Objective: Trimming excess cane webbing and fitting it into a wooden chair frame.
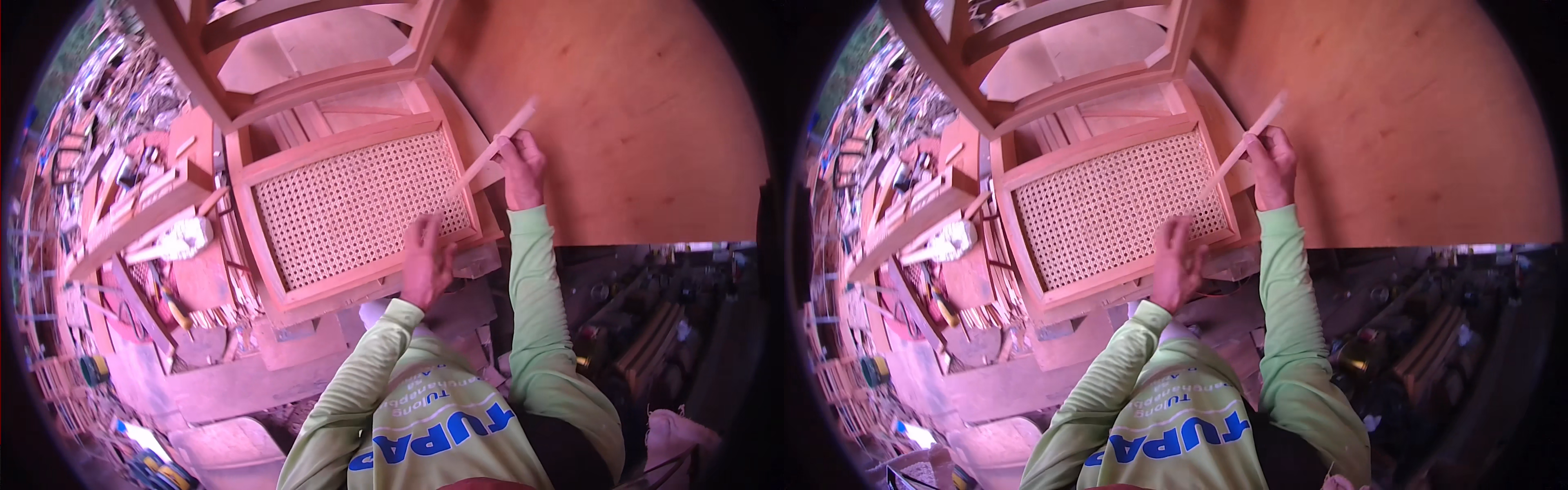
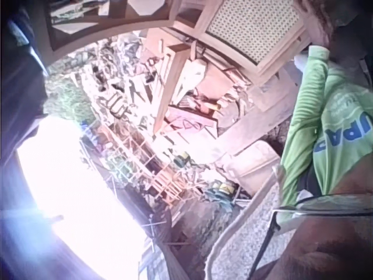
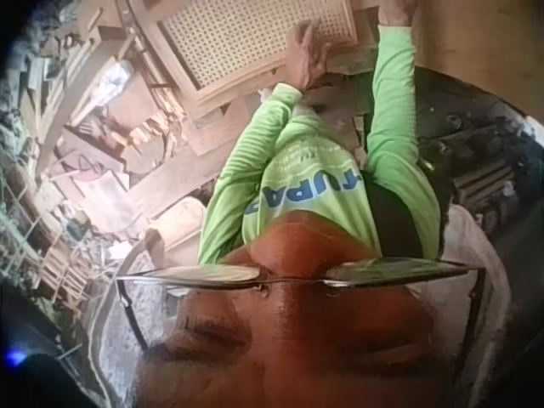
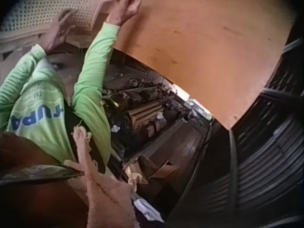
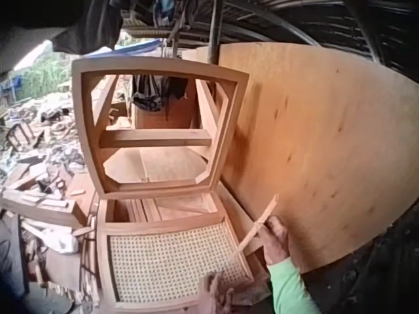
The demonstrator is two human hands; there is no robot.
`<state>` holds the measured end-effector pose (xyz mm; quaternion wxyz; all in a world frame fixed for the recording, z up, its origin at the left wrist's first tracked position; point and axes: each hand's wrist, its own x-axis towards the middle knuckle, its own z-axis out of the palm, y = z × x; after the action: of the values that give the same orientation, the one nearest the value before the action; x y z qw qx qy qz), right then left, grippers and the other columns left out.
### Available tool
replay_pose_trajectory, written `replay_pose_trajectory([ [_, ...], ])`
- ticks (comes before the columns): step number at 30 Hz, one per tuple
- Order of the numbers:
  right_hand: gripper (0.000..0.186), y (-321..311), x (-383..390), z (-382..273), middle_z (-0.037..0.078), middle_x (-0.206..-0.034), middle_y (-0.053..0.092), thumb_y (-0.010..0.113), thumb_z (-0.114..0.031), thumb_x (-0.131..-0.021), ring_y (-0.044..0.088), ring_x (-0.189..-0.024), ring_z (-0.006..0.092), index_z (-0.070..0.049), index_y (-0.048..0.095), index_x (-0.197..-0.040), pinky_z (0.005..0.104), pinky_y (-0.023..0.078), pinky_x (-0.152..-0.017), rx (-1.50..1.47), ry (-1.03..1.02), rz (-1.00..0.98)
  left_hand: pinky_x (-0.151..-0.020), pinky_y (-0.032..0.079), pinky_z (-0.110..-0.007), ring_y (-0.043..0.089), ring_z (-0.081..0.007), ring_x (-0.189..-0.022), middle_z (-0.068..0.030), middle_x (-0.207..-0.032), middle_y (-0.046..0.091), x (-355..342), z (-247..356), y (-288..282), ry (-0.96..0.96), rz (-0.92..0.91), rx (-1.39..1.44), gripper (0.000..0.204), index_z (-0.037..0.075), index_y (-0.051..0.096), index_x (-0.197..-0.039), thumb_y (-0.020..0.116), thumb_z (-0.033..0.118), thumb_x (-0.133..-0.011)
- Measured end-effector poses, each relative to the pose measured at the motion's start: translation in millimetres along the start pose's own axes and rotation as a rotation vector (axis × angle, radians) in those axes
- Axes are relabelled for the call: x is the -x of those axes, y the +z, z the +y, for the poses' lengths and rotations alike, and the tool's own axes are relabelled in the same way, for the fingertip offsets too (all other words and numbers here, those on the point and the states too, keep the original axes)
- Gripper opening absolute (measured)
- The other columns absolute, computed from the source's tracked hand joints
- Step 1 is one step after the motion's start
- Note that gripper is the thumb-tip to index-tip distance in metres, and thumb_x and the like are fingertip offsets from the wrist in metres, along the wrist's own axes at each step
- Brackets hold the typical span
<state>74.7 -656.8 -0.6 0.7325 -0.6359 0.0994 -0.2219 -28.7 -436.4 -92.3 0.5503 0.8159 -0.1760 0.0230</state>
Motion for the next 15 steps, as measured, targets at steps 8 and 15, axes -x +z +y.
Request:
replay_pose_trajectory([
  [8,0.03,-20.2,79.1,22.5,0.014,-0.139,0.069,0.064,-0.007,-0.111,0.064,-0.137,0.0307,-0.003,0.065,-0.141,0.0579,0.052,-0.119,-0.525,0.191,-0.124,-0.101,0.052,-0.055,0.065,-0.0424,-0.116,-0.0206,-0.13,0.065,-101.3,23.5,-116.4,0.353,-0.384,-0.302,0.058,0.004,0.054,-0.153,0.075,0.026,-0.102],
  [15,0.029,14.7,120.6,-12.2,0.012,-0.111,0.072,0.077,-0.017,-0.104,0.07,-0.094,0.0266,-0.003,0.069,-0.129,0.043,0.058,-0.084,0.918,0.095,-0.167,-0.08,0.059,-0.05,0.069,-0.0404,-0.093,-0.0169,-0.099,0.067,-122.2,-33.7,-144.4,0.284,-0.371,-0.287,0.023,0.004,0.068,-0.124,0.071,0.009,-0.101],
])
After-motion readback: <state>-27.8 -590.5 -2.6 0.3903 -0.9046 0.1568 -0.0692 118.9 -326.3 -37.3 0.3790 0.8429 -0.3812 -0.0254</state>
